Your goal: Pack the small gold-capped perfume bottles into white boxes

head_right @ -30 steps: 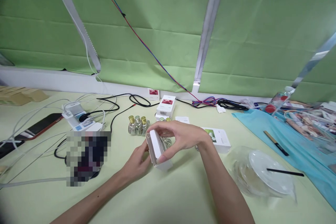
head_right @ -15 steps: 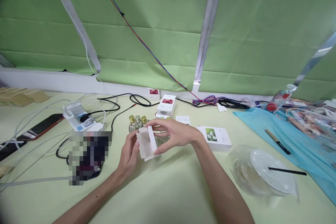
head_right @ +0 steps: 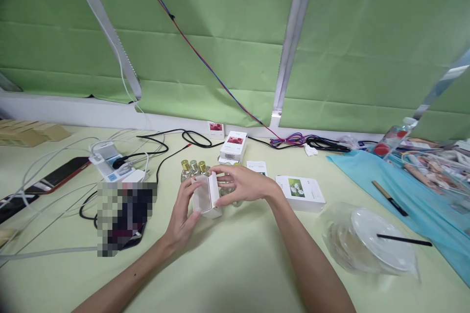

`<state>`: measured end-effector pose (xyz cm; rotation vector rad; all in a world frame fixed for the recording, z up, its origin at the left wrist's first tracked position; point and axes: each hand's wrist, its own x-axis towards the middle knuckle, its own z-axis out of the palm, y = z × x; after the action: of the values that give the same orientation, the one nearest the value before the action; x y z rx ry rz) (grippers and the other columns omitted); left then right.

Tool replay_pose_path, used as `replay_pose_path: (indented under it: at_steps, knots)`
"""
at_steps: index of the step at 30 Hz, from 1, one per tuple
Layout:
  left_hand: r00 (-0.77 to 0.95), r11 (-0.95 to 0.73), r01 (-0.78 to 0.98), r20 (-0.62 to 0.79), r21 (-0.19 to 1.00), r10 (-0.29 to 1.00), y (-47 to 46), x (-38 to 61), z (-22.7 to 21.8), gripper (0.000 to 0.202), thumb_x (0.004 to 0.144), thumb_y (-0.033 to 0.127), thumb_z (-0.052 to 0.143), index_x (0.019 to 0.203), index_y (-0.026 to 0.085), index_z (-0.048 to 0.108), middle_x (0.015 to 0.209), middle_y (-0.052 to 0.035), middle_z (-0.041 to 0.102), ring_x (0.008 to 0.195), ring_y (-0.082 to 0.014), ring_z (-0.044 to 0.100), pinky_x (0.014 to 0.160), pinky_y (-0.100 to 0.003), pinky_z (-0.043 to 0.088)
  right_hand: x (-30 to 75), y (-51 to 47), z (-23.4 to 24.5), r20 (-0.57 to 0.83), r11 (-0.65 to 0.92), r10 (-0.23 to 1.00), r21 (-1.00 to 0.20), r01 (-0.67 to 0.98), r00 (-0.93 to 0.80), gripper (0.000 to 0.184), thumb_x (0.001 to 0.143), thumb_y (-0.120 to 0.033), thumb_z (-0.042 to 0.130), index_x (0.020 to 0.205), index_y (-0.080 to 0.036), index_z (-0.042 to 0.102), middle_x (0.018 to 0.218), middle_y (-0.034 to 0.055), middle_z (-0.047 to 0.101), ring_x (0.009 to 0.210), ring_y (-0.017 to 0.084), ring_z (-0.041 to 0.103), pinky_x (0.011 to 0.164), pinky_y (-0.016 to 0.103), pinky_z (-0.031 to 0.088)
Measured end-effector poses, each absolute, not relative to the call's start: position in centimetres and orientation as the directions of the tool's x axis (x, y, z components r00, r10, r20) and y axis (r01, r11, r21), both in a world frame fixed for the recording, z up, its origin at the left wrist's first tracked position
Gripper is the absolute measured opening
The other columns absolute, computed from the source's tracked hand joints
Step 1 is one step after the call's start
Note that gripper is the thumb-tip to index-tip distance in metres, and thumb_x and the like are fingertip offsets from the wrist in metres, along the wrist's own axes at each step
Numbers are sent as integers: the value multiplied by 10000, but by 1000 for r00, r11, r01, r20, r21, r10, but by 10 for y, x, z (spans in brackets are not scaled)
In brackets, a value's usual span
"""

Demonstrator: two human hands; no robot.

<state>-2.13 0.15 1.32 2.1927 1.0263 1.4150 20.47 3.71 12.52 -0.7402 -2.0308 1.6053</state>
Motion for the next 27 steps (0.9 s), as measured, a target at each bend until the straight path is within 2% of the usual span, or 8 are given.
replay_pose_path:
  at_steps: [4, 10, 16, 21, 24, 27]
  knots:
    - [231, -650, 398, 615, 648, 754, 1, -21, 12, 478, 982, 533, 456, 1370, 255, 439, 1404, -151, 416, 1356, -342, 434, 1075, -517, 424, 209, 39, 123, 2, 210, 675, -959, 189, -738, 843, 722, -269, 858, 1478, -266, 485, 1538, 96, 469, 1408, 302, 477, 1212, 499, 340]
    - [181, -610, 361, 589, 705, 788, 2, -21, 10, 437, 983, 560, 425, 1285, 248, 476, 1366, -144, 452, 1316, -339, 471, 1057, -517, 428, 214, 44, 118, 61, 332, 669, -916, 224, -741, 830, 735, -283, 841, 1484, -257, 487, 1540, 86, 474, 1410, 288, 477, 1207, 448, 353]
    - [179, -599, 344, 575, 723, 798, 1, -19, 14, 429, 958, 551, 482, 1273, 261, 453, 1353, -135, 452, 1292, -330, 479, 1041, -509, 435, 218, 42, 127, 68, 502, 691, -762, 410, -720, 773, 756, -320, 823, 1463, -242, 519, 1518, 96, 509, 1359, 315, 512, 1146, 474, 414]
    - [196, -598, 387, 572, 701, 797, 3, -19, 11, 483, 934, 501, 531, 1321, 242, 401, 1367, -152, 413, 1355, -346, 405, 1083, -534, 395, 226, 41, 132, 28, 496, 730, -710, 500, -683, 872, 722, -333, 837, 1504, -231, 466, 1539, 133, 486, 1348, 325, 527, 1116, 484, 426]
    - [194, -598, 410, 575, 688, 795, 5, -19, 9, 522, 911, 428, 583, 1354, 246, 374, 1386, -152, 407, 1367, -340, 403, 1092, -521, 397, 229, 41, 131, -26, 453, 763, -690, 564, -645, 829, 719, -266, 819, 1480, -243, 490, 1464, 124, 568, 1282, 325, 585, 1059, 468, 468]
    - [185, -596, 439, 582, 672, 792, 4, -17, 11, 592, 869, 378, 640, 1377, 246, 365, 1389, -153, 432, 1362, -341, 423, 1082, -505, 417, 226, 42, 127, -60, 442, 801, -612, 656, -595, 709, 729, -241, 805, 1394, -250, 562, 1315, 104, 667, 1207, 333, 617, 982, 445, 491]
